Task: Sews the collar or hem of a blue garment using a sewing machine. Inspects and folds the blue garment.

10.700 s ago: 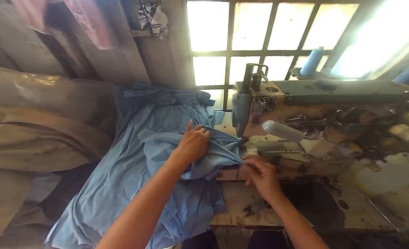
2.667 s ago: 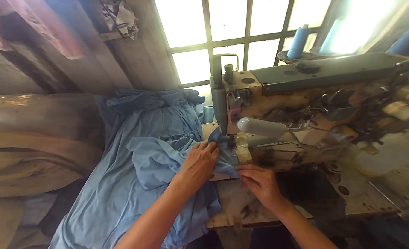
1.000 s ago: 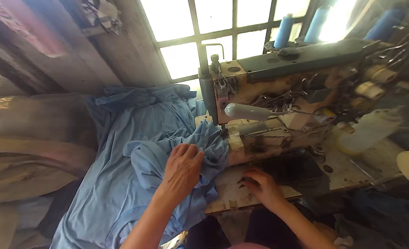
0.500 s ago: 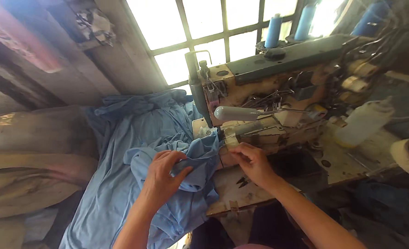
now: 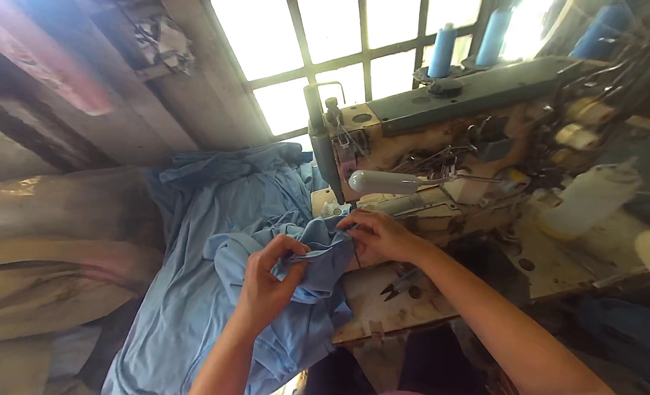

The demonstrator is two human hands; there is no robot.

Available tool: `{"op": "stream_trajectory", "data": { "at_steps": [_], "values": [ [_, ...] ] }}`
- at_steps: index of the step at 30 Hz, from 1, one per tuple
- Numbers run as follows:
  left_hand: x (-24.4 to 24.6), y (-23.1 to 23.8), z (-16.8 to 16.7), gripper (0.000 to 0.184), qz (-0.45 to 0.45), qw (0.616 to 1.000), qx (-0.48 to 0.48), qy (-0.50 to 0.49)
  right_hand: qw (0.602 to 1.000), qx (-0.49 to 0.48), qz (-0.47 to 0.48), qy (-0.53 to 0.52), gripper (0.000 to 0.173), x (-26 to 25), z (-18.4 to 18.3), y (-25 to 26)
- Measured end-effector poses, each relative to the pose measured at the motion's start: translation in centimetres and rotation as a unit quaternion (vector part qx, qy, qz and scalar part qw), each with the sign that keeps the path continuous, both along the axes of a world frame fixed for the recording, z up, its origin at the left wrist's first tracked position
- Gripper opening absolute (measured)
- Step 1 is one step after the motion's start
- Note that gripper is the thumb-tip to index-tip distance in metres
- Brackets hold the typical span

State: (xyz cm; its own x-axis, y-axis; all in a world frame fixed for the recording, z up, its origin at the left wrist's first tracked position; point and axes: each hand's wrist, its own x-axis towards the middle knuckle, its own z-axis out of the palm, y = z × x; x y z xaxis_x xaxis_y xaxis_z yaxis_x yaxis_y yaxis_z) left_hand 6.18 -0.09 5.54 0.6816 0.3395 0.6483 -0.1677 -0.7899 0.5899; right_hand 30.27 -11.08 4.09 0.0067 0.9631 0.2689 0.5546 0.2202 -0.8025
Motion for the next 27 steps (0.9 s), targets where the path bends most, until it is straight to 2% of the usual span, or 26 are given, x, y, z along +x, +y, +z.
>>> {"op": "stream_trajectory", "data": {
  "at_steps": [4, 7, 9, 13, 15, 17, 19, 24, 27],
  "values": [
    [0.2, -0.6, 0.2, 0.01, -0.029, 0.999, -0.014, -0.01, 0.994, 0.01, -0.099, -0.05, 0.027, -0.8, -0.1, -1.2],
    [0.4, -1.0, -0.2, 0.013, -0.031, 0.999, 0.011, -0.009, 0.988, 0.04, -0.104, -0.106, 0.026, -1.1, -0.4, -1.2],
    [0.4, -1.3, -0.2, 0.013, -0.015, 0.999, 0.045, -0.001, 0.989, 0.02, -0.088, -0.118, 0.028, -0.8, 0.0, -1.0],
    [0.1, -1.4, 0.0, 0.019, 0.069, 0.988, 0.134, 0.021, 0.994, -0.028, -0.073, -0.071, 0.036, -0.5, 0.5, -0.7],
    [-0.2, -1.2, -0.1, 0.02, 0.082, 0.987, 0.139, 0.024, 1.0, -0.022, -0.015, 0.002, 0.033, -0.4, 0.4, -0.7],
    [-0.5, -1.5, -0.3, 0.019, 0.057, 0.989, 0.135, 0.025, 0.993, 0.008, 0.064, 0.096, 0.028, -0.6, -0.1, -0.9],
    [-0.2, -2.1, -0.7, 0.017, 0.021, 0.989, 0.142, 0.028, 0.987, 0.047, 0.107, 0.11, 0.024, -0.9, -0.5, -1.4],
    [1.2, -4.1, -1.3, 0.016, -0.002, 0.977, 0.211, 0.031, 0.963, 0.232, 0.113, -0.075, 0.019, -1.5, -2.0, -3.2],
    [2.2, -4.8, -2.4, 0.017, -0.015, 0.97, 0.243, 0.016, 0.946, 0.308, 0.045, -0.096, 0.016, -2.4, -4.0, -4.8]
  ]
}}
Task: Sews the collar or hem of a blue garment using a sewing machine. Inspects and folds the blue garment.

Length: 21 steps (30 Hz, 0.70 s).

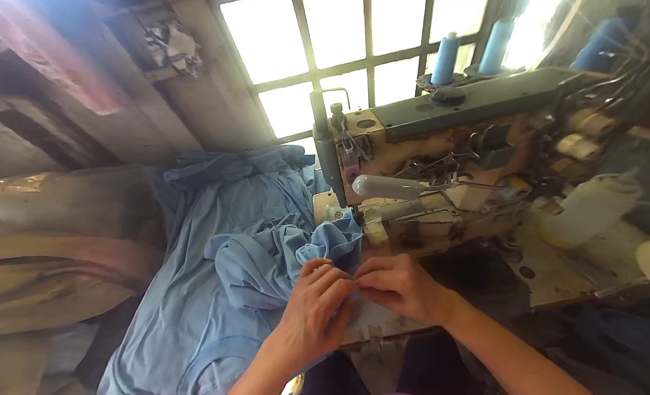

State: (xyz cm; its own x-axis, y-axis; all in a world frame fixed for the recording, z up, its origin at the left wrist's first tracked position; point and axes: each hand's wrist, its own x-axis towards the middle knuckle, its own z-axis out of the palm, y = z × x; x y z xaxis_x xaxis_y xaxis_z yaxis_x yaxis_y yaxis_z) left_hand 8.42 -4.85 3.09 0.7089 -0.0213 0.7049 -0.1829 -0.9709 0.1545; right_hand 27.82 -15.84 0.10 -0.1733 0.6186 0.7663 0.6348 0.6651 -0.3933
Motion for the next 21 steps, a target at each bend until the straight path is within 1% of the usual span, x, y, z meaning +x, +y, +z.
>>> {"op": "stream_trajectory", "data": {
  "at_steps": [2, 3, 5, 7, 8, 9, 10, 12, 14, 15, 17, 18, 21],
  "values": [
    [0.6, 0.0, -0.9, 0.018, 0.004, 0.999, 0.028, 0.028, 0.998, 0.013, -0.032, 0.046, 0.018, -0.7, -2.0, -0.6],
    [0.8, 0.3, -1.2, 0.025, 0.031, 0.996, 0.059, 0.057, 0.997, 0.009, -0.041, 0.07, 0.018, -0.8, -3.0, -0.9],
    [1.0, 1.5, -1.4, 0.051, 0.11, 0.981, 0.117, 0.107, 0.99, -0.003, -0.045, 0.135, 0.018, -0.7, -4.6, -1.6],
    [1.1, 3.2, -1.4, 0.072, 0.19, 0.965, 0.133, 0.121, 0.977, -0.022, -0.037, 0.208, 0.016, -0.2, -5.6, -2.2],
    [1.2, 3.9, -1.2, 0.079, 0.218, 0.959, 0.139, 0.12, 0.97, -0.034, -0.035, 0.237, 0.015, 0.1, -6.1, -2.3],
    [1.3, 4.3, -1.1, 0.086, 0.229, 0.956, 0.139, 0.12, 0.964, -0.049, -0.035, 0.259, 0.014, 0.3, -6.5, -2.4],
    [1.4, 4.2, -1.1, 0.091, 0.22, 0.958, 0.136, 0.122, 0.957, -0.061, -0.038, 0.28, 0.013, 0.2, -7.0, -2.3],
    [1.9, 3.4, -1.8, 0.098, 0.166, 0.969, 0.13, 0.126, 0.947, -0.064, -0.047, 0.31, 0.012, -0.6, -7.4, -1.9],
    [2.5, 2.7, -3.3, 0.094, 0.134, 0.976, 0.132, 0.112, 0.944, -0.038, -0.042, 0.324, 0.009, -1.9, -6.7, -1.2],
    [2.8, 2.8, -4.1, 0.086, 0.134, 0.978, 0.132, 0.086, 0.944, -0.023, -0.032, 0.328, 0.008, -2.6, -6.0, -0.8],
    [3.6, 3.0, -4.5, 0.065, 0.144, 0.983, 0.111, 0.021, 0.935, -0.007, -0.009, 0.355, 0.004, -4.1, -5.0, -0.3],
    [4.0, 3.0, -4.3, 0.055, 0.151, 0.984, 0.1, -0.004, 0.923, -0.004, -0.005, 0.385, 0.002, -4.9, -4.6, 0.0],
    [5.5, 3.2, -3.7, 0.021, 0.157, 0.982, 0.086, -0.061, 0.878, -0.005, -0.011, 0.479, 0.007, -6.5, -3.6, 0.0]
  ]
}}
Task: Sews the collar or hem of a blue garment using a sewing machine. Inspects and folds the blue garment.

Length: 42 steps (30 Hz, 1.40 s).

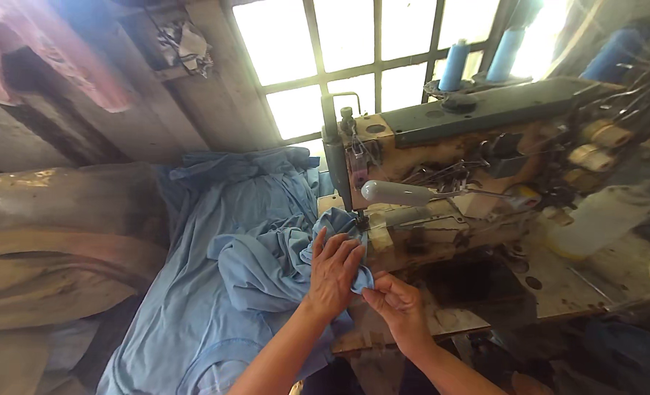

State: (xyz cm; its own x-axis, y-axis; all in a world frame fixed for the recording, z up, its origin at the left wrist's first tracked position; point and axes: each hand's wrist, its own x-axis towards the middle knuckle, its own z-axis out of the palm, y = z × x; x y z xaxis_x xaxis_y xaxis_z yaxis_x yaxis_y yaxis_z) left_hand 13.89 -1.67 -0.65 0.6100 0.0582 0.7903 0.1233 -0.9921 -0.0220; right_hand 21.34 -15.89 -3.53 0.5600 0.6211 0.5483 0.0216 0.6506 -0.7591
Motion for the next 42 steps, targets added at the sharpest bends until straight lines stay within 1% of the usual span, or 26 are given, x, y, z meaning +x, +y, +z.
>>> {"op": "stream_trajectory", "data": {
  "at_steps": [1, 2, 7, 10, 14, 18, 21, 24, 25, 27, 29, 32, 34, 36, 38, 40, 42],
  "values": [
    [0.4, 0.2, 0.1, 0.016, -0.006, 1.0, 0.0, -0.011, 1.0, -0.005, 0.001, 0.021, 0.008, -0.2, 0.1, -0.2],
    [0.6, 0.3, 0.2, 0.015, -0.017, 1.0, -0.002, -0.016, 0.999, -0.012, 0.002, 0.035, 0.009, -0.2, 0.2, -0.4],
    [0.2, 1.0, 0.5, 0.023, -0.082, 0.996, 0.006, 0.018, 0.997, -0.04, 0.026, 0.057, 0.01, 0.0, 0.1, -0.9],
    [-0.5, 2.4, 1.5, 0.026, -0.11, 0.991, 0.034, 0.067, 0.995, -0.068, 0.053, 0.052, 0.009, -0.1, 0.3, -0.3],
    [-1.4, 4.1, 3.1, 0.028, -0.122, 0.979, 0.067, 0.152, 0.986, -0.086, 0.104, 0.096, 0.009, -0.8, 0.7, 1.0],
    [-1.6, 4.0, 3.8, 0.029, -0.124, 0.97, 0.088, 0.19, 0.981, -0.099, 0.113, 0.122, 0.01, -1.2, 0.4, 1.2],
    [-1.3, 2.6, 3.0, 0.027, -0.117, 0.977, 0.089, 0.153, 0.989, -0.085, 0.085, 0.082, 0.009, -0.6, -0.5, 0.0],
    [-0.3, 0.8, 1.3, 0.024, -0.099, 0.988, 0.083, 0.083, 0.997, -0.071, 0.025, -0.018, 0.005, 0.7, -1.1, -1.6],
    [0.1, 0.2, 0.9, 0.024, -0.092, 0.99, 0.082, 0.063, 0.996, -0.069, 0.005, -0.058, 0.008, 1.4, -1.2, -2.1],
    [0.8, -0.6, 0.2, 0.023, -0.073, 0.993, 0.082, 0.033, 0.988, -0.072, -0.022, -0.133, 0.013, 2.8, -1.1, -2.7],
    [1.1, -1.1, -0.4, 0.024, -0.06, 0.995, 0.08, 0.014, 0.978, -0.08, -0.028, -0.193, 0.016, 3.9, -1.1, -3.2],
    [0.0, -1.2, -1.1, 0.025, -0.031, 0.996, 0.08, 0.04, 0.96, -0.089, -0.028, -0.266, 0.019, 4.8, -1.4, -3.5],
    [-1.4, -1.2, -1.1, 0.032, 0.009, 0.994, 0.072, 0.087, 0.952, -0.092, -0.033, -0.289, 0.018, 5.1, -1.7, -3.5],
    [-3.0, -0.6, -0.6, 0.035, 0.034, 0.991, 0.057, 0.118, 0.954, -0.093, -0.027, -0.285, 0.018, 5.2, -2.0, -3.5],
    [-4.3, -0.1, 0.3, 0.028, 0.039, 0.988, 0.063, 0.136, 0.958, -0.09, -0.015, -0.271, 0.018, 5.2, -2.4, -3.5],
    [-4.8, -0.3, 1.0, 0.022, 0.039, 0.985, 0.094, 0.14, 0.961, -0.084, -0.01, -0.264, 0.017, 5.0, -2.7, -3.5],
    [-4.7, -0.7, 1.2, 0.024, 0.04, 0.982, 0.119, 0.139, 0.963, -0.083, -0.01, -0.255, 0.017, 4.9, -2.7, -3.5]
  ]
}}
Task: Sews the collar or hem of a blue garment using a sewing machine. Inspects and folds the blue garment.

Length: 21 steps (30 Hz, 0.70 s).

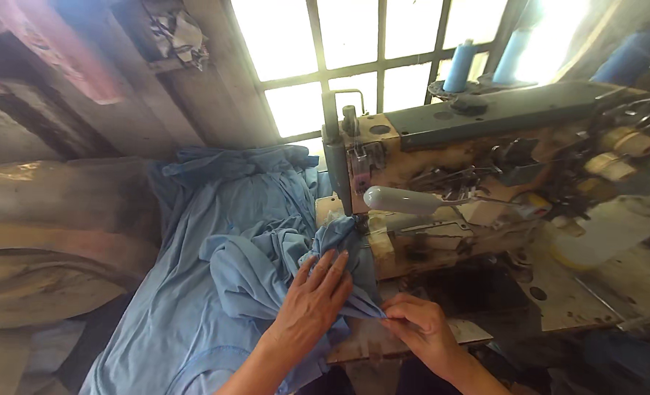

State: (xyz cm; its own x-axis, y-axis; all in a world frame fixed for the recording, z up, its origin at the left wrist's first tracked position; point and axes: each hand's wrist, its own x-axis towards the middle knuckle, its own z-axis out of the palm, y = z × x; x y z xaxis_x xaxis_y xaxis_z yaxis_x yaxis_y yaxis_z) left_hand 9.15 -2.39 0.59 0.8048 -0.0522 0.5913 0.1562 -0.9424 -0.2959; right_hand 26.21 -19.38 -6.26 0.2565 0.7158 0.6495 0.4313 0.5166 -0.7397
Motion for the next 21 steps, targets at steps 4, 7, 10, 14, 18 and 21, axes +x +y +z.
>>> {"op": "stream_trajectory", "data": {
  "at_steps": [4, 7, 10, 14, 18, 21],
  "values": [
    [1.0, 0.3, 0.1, 0.03, 0.006, 1.0, -0.008, 0.008, 0.999, -0.009, -0.034, -0.012, 0.018, 0.8, 0.5, 0.8],
    [2.3, 0.5, 1.1, 0.033, 0.031, 0.998, -0.047, 0.032, 0.997, -0.007, -0.063, -0.037, 0.018, 1.7, 1.4, 2.1],
    [3.9, 1.2, 2.5, 0.038, 0.06, 0.992, -0.086, 0.07, 0.996, -0.009, -0.072, -0.056, 0.017, 2.3, 2.4, 3.6],
    [5.8, 3.1, 4.3, 0.038, 0.102, 0.966, -0.157, 0.18, 0.993, -0.04, -0.078, -0.08, 0.018, 2.7, 3.7, 5.1],
    [5.3, 4.7, 5.7, 0.044, 0.126, 0.952, -0.178, 0.213, 0.988, -0.053, -0.116, -0.088, 0.019, 2.3, 3.8, 5.6],
    [2.5, 3.1, 7.8, 0.048, 0.172, 0.952, -0.149, 0.206, 0.985, -0.036, -0.13, -0.104, 0.019, 2.1, 3.2, 5.6]
  ]
}}
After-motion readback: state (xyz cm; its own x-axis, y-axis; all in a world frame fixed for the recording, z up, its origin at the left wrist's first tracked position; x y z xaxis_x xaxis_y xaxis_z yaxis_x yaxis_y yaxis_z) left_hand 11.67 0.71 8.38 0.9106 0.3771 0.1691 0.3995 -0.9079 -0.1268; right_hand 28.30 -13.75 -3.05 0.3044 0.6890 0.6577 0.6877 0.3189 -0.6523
